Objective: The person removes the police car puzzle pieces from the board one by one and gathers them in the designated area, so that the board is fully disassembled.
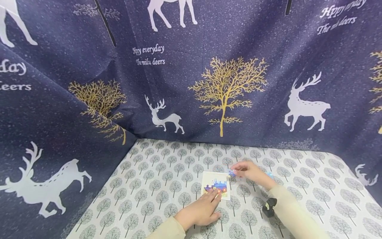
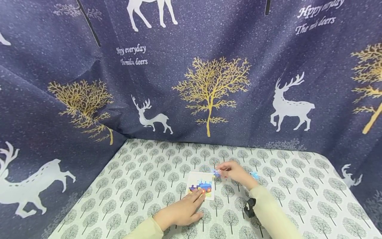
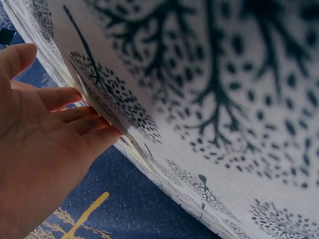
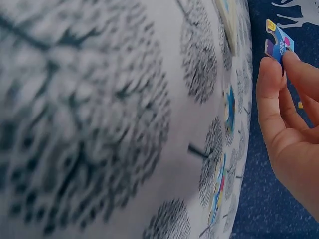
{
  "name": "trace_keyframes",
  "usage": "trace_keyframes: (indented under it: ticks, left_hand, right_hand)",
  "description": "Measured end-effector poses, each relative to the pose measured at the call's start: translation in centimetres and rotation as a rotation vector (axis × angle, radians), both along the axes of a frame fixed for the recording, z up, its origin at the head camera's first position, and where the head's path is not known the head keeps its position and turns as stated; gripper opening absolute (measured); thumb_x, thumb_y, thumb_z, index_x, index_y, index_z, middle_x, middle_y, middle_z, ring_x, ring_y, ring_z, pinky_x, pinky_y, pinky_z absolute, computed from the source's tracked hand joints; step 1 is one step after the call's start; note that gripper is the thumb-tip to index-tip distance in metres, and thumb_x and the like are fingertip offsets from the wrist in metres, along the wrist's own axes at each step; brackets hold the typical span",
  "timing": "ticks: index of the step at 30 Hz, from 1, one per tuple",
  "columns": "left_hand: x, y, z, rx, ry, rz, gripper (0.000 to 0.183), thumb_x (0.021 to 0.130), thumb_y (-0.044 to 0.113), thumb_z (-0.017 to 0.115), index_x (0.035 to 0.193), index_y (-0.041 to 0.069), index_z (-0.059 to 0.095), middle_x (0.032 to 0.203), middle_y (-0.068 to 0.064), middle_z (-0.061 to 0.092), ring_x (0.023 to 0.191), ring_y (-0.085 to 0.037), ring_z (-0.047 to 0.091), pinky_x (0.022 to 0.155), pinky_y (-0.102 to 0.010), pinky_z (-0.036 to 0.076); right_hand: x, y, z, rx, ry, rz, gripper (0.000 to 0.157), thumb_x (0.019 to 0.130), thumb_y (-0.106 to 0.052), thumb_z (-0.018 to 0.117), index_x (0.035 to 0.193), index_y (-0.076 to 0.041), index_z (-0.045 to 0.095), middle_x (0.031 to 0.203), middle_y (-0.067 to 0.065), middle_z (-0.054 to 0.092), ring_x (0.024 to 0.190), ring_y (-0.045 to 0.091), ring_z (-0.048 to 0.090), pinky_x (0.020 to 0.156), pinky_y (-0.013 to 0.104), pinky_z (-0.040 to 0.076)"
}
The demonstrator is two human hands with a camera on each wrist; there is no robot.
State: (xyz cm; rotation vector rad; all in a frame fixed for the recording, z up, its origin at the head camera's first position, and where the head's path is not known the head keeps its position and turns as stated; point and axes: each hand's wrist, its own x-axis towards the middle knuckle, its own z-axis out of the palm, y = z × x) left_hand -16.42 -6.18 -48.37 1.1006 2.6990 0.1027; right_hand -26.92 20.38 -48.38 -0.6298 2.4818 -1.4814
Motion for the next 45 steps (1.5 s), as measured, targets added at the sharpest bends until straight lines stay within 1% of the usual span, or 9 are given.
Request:
trace_keyframes:
  ticks: [3,6,14,18,25,29,32,35,45]
  left_hand:
    - [-0.1,0.0,-0.1,-0.002,0.000,-0.004,0.066,0.100,0.048,0.041,0.151,0.008,0.029,0.158,-0.009,0.021,0.145,-0.025,0.022,0.116,-0.035,0.026]
    - [0.0,-0.1,-0.1,-0.003,-0.006,-0.005,0.066,0.100,0.047,0.040,0.151,0.007,0.029,0.159,-0.010,0.021,0.145,-0.025,0.021,0.116,-0.036,0.026]
    - [0.2,0.0,0.7,-0.004,-0.024,0.009,0.065,0.100,0.047,0.041,0.151,0.008,0.029,0.159,-0.009,0.021,0.145,-0.024,0.021,0.115,-0.035,0.026]
    - [0.2,0.0,0.6,-0.001,-0.016,0.007,0.065,0.100,0.047,0.041,0.151,0.008,0.030,0.158,-0.009,0.022,0.145,-0.025,0.021,0.115,-0.035,0.026]
    - [0.1,0.0,0.5,0.004,-0.009,0.008,0.065,0.100,0.047,0.042,0.151,0.008,0.031,0.158,-0.010,0.023,0.144,-0.025,0.023,0.115,-0.035,0.027]
    - [0.2,-0.1,0.5,0.006,-0.013,0.007,0.065,0.099,0.046,0.042,0.151,0.008,0.031,0.158,-0.009,0.023,0.144,-0.025,0.023,0.115,-0.035,0.026]
    - [0.2,-0.1,0.6,0.009,-0.014,0.006,0.065,0.099,0.046,0.043,0.150,0.008,0.031,0.158,-0.010,0.023,0.144,-0.025,0.023,0.115,-0.035,0.027]
    - [0.3,0.0,0.7,0.008,-0.011,0.001,0.065,0.100,0.046,0.043,0.150,0.007,0.032,0.158,-0.010,0.024,0.144,-0.026,0.023,0.115,-0.035,0.027]
    - [0.3,0.0,0.6,-0.013,0.000,0.001,0.065,0.100,0.047,0.041,0.151,0.007,0.030,0.158,-0.010,0.023,0.144,-0.024,0.023,0.115,-0.034,0.026]
  right_hand:
    - [0.3,0.6,0.1,0.014,-0.001,-0.003,0.028,0.089,-0.013,0.067,0.114,0.000,0.066,0.100,0.014,0.066,0.084,0.024,0.064,0.073,0.031,0.056]
    - [0.8,1.0,0.2,-0.010,-0.033,-0.002,0.030,0.088,-0.010,0.067,0.114,0.004,0.064,0.098,0.015,0.065,0.083,0.025,0.065,0.072,0.031,0.058]
    - [1.7,2.3,0.0,-0.047,-0.098,0.018,0.028,0.086,-0.006,0.068,0.109,0.009,0.062,0.090,0.018,0.067,0.076,0.023,0.066,0.070,0.032,0.058]
    - [1.9,3.0,-0.5,-0.048,-0.096,0.051,0.026,0.085,-0.003,0.068,0.106,0.012,0.061,0.087,0.020,0.068,0.075,0.021,0.068,0.070,0.031,0.058]
    - [2.5,3.6,-1.0,-0.037,-0.082,0.118,0.021,0.086,-0.001,0.065,0.103,0.012,0.062,0.085,0.014,0.069,0.073,0.018,0.067,0.067,0.030,0.058]
    - [2.7,3.5,-1.2,-0.028,-0.102,0.098,0.022,0.085,-0.003,0.066,0.103,0.010,0.062,0.084,0.011,0.069,0.073,0.018,0.067,0.068,0.029,0.058]
    - [2.9,3.2,-1.0,-0.031,-0.138,0.055,0.023,0.084,-0.004,0.068,0.102,0.009,0.063,0.084,0.013,0.068,0.072,0.018,0.066,0.066,0.029,0.057]
    - [3.1,2.9,-0.9,-0.027,-0.144,0.033,0.022,0.083,-0.003,0.069,0.100,0.010,0.063,0.082,0.015,0.068,0.069,0.019,0.064,0.063,0.030,0.057]
    - [3.2,2.8,-1.2,-0.001,-0.109,-0.012,0.019,0.082,0.000,0.070,0.097,0.010,0.065,0.079,0.013,0.066,0.065,0.017,0.062,0.059,0.030,0.057]
